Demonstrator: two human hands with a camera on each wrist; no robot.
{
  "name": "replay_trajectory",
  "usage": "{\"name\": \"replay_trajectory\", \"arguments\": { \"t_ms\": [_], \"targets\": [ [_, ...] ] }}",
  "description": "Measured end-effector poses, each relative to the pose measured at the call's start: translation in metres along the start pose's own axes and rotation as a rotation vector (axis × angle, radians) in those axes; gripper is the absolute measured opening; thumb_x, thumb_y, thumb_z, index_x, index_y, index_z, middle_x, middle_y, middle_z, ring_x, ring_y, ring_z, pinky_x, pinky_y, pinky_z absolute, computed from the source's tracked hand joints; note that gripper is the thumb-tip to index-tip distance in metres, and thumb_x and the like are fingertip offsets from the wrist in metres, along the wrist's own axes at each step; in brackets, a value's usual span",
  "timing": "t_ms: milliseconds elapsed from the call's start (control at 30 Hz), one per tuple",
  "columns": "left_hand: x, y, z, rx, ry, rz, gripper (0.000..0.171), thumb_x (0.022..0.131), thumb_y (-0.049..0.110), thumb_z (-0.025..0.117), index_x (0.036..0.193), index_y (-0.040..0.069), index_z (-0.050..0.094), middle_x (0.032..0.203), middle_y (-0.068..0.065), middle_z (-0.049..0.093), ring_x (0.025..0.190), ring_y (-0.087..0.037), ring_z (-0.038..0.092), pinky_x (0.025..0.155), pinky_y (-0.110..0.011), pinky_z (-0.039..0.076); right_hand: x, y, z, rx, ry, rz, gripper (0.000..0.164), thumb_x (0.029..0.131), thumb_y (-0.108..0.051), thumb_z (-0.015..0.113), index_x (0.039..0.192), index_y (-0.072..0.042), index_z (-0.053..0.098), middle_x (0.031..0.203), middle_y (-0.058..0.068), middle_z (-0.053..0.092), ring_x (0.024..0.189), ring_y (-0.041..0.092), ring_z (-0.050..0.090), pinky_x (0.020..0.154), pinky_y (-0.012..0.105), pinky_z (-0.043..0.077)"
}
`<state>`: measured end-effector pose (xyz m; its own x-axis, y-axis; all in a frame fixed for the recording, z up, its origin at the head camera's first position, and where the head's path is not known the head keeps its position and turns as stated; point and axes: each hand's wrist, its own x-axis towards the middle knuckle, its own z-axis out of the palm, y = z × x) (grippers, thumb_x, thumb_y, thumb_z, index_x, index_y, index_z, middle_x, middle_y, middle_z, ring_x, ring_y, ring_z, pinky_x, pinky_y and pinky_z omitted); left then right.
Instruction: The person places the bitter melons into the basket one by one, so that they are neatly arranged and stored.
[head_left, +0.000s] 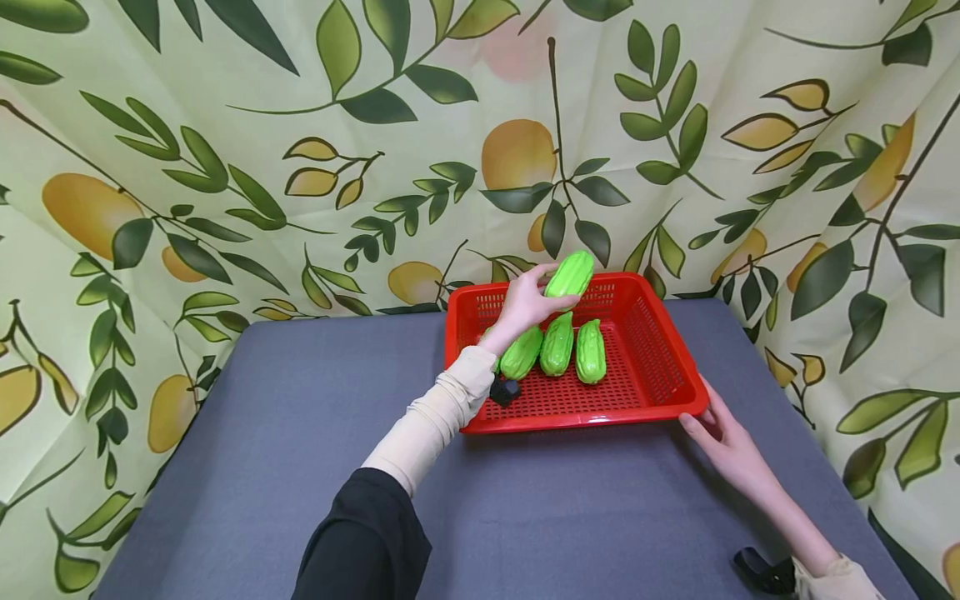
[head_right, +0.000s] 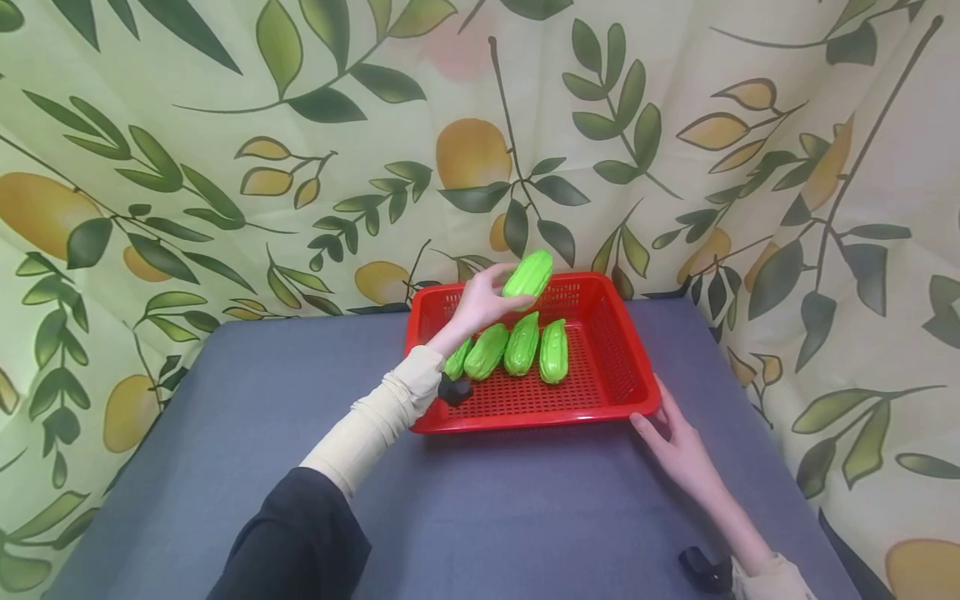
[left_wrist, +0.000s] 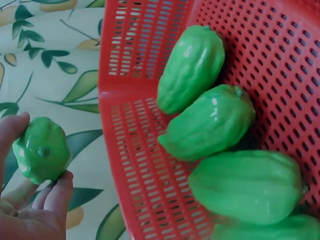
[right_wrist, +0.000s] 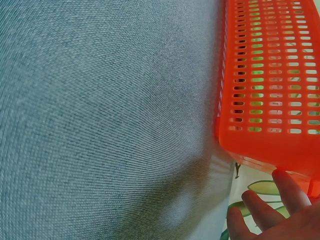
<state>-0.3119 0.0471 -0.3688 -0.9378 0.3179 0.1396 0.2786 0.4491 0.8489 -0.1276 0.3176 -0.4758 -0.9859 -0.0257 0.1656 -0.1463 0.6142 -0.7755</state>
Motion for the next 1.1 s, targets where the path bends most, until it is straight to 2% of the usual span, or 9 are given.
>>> {"name": "replay_trajectory", "arguments": {
  "t_ms": [233,300,367,433,467,533,600,667,1100],
  "targets": [
    [0.006,-0.003,0.019,0.061,-0.057,0.009,0.06,0.078,0.026,0.078,0.131,0.012,0.055,0.123,-0.011,0.064,0.11,-0.02,0.064,0.079,-0.021,0.052,0.0,0.001,-0.001,-0.005,0.005,0.001,0.074,0.094,-0.018,0.058,0.153,-0.023,0.013,0.133,0.03,0.049,0.104,-0.034,0.03,0.078,-0.002,0.03],
    [0.007,-0.004,0.023,0.085,-0.063,0.011,0.059,0.077,0.026,0.078,0.131,0.011,0.056,0.122,-0.011,0.065,0.109,-0.02,0.064,0.081,-0.02,0.052,0.0,0.001,-0.002,-0.013,0.011,-0.001,0.075,0.094,-0.017,0.058,0.153,-0.024,0.014,0.135,0.022,0.052,0.105,-0.033,0.031,0.078,-0.002,0.03],
    [0.009,-0.005,0.026,0.106,-0.072,0.017,0.059,0.078,0.026,0.078,0.13,0.01,0.056,0.12,-0.012,0.066,0.107,-0.02,0.065,0.082,-0.021,0.052,0.0,0.002,-0.002,-0.013,0.017,-0.006,0.074,0.094,-0.018,0.059,0.153,-0.025,0.015,0.136,0.006,0.054,0.106,-0.033,0.032,0.079,-0.002,0.03],
    [0.011,-0.005,0.029,0.122,-0.08,0.024,0.059,0.078,0.027,0.078,0.13,0.01,0.056,0.118,-0.011,0.067,0.106,-0.019,0.065,0.081,-0.021,0.051,0.0,0.002,-0.002,-0.009,0.019,-0.01,0.074,0.094,-0.018,0.059,0.153,-0.025,0.016,0.136,0.0,0.054,0.107,-0.032,0.032,0.08,-0.002,0.03],
    [0.012,-0.006,0.031,0.131,-0.086,0.027,0.059,0.078,0.027,0.078,0.13,0.01,0.056,0.117,-0.011,0.067,0.105,-0.019,0.065,0.082,-0.021,0.051,0.0,0.002,-0.002,-0.008,0.018,-0.01,0.074,0.093,-0.018,0.059,0.153,-0.025,0.015,0.136,0.0,0.053,0.107,-0.032,0.032,0.08,-0.002,0.029],
    [0.013,-0.006,0.035,0.144,-0.097,0.03,0.059,0.078,0.027,0.077,0.13,0.01,0.056,0.117,-0.01,0.067,0.105,-0.018,0.065,0.081,-0.02,0.05,0.001,0.0,-0.002,0.001,0.015,-0.011,0.074,0.094,-0.018,0.058,0.153,-0.025,0.015,0.138,0.009,0.053,0.107,-0.033,0.032,0.08,-0.003,0.029],
    [0.014,-0.006,0.04,0.162,-0.107,0.033,0.059,0.078,0.028,0.077,0.13,0.01,0.056,0.118,-0.01,0.067,0.106,-0.018,0.065,0.081,-0.02,0.05,0.001,-0.001,-0.002,-0.003,0.013,-0.004,0.074,0.094,-0.018,0.058,0.153,-0.024,0.014,0.135,0.025,0.051,0.106,-0.033,0.03,0.08,-0.003,0.029],
    [0.015,-0.006,0.044,0.185,-0.118,0.034,0.06,0.078,0.029,0.077,0.13,0.01,0.056,0.119,-0.009,0.067,0.107,-0.018,0.064,0.083,-0.02,0.05,0.001,-0.002,-0.002,-0.006,0.011,-0.001,0.074,0.094,-0.018,0.058,0.153,-0.023,0.013,0.133,0.031,0.05,0.105,-0.033,0.031,0.079,-0.002,0.029],
    [0.016,-0.005,0.068,0.35,-0.197,-0.017,0.065,0.079,0.033,0.077,0.134,0.01,0.053,0.129,-0.007,0.061,0.114,-0.021,0.058,0.093,-0.028,0.048,-0.001,0.0,0.001,0.025,0.006,-0.017,0.073,0.094,-0.014,0.057,0.153,-0.019,0.015,0.132,0.033,0.049,0.105,-0.034,0.033,0.081,-0.005,0.027]
  ]
}}
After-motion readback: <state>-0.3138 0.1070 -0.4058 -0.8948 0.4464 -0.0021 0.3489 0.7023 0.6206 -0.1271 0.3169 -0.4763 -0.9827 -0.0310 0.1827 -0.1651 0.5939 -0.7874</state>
